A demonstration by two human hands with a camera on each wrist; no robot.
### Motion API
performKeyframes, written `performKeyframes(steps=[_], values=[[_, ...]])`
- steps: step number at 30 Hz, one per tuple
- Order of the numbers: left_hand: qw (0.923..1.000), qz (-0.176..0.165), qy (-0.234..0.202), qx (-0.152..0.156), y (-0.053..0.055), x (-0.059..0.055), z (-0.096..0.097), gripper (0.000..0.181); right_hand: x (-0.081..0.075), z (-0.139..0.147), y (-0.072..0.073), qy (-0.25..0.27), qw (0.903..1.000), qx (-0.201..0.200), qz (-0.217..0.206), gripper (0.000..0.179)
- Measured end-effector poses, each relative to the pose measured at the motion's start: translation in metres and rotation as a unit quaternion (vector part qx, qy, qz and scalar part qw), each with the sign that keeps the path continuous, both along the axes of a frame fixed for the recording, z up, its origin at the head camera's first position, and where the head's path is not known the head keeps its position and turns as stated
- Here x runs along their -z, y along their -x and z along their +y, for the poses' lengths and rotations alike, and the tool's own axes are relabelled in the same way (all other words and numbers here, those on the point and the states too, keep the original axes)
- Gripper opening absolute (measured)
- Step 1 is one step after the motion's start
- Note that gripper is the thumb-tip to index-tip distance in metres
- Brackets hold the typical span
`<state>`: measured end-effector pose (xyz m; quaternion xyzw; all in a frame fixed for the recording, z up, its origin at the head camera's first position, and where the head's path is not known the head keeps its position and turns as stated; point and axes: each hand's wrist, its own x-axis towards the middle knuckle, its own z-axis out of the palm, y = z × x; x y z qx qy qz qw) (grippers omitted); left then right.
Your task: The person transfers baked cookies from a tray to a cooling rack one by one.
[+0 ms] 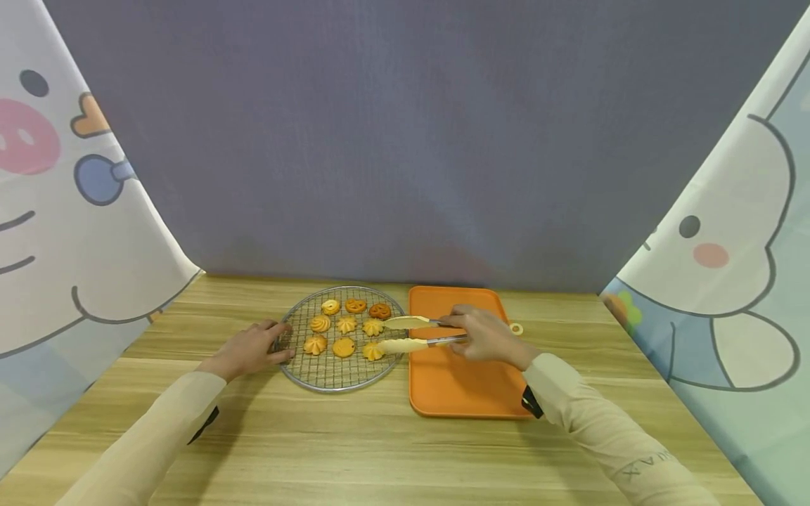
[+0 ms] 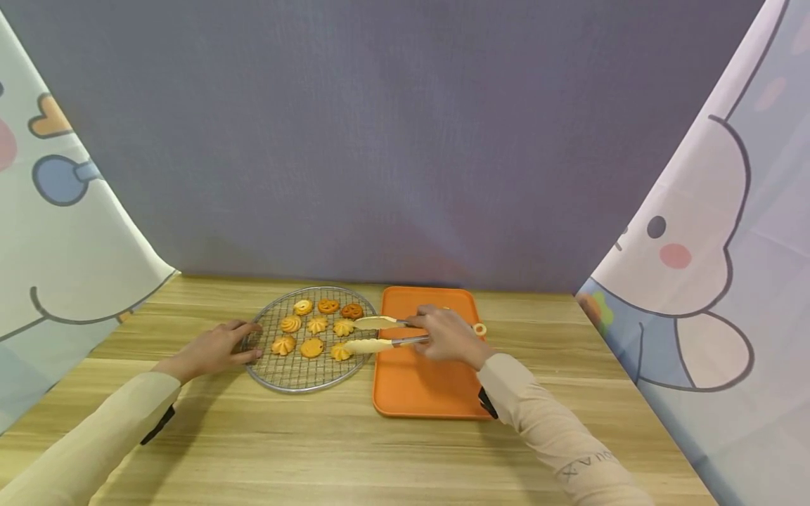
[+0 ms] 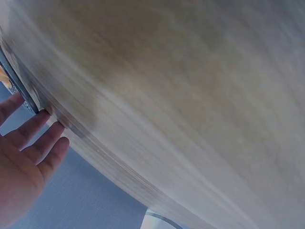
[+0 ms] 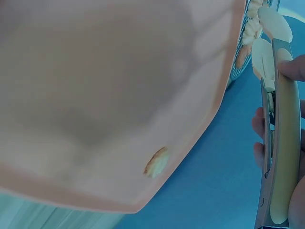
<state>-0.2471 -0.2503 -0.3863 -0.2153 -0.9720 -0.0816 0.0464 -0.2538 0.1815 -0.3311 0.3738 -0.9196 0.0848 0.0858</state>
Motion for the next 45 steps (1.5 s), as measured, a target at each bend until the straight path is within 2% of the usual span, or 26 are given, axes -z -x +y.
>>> performKeyframes(steps=[8, 14, 24, 32, 45], values=[[1.0000, -0.002, 0.002, -0.002, 0.001, 0.000, 0.000, 0.056, 0.003, 0.019, 0.002, 0.013, 0.9992, 0.037, 0.006, 0.044], [1.0000, 0.000, 0.000, -0.002, 0.001, 0.002, -0.001, 0.055, 0.005, 0.035, 0.004, 0.020, 0.9976, 0.065, -0.006, 0.045], [1.0000, -0.004, 0.000, -0.004, 0.001, 0.001, -0.001, 0.055, 0.008, 0.061, 0.009, 0.031, 0.9955, 0.089, -0.007, 0.045], [1.0000, -0.005, 0.002, -0.006, 0.002, 0.002, -0.002, 0.054, 0.012, 0.084, 0.014, 0.053, 0.9916, 0.114, -0.030, 0.043], [1.0000, -0.005, 0.002, -0.004, 0.002, 0.001, 0.000, 0.053, 0.016, 0.117, 0.019, 0.046, 0.9863, 0.156, -0.025, 0.043]])
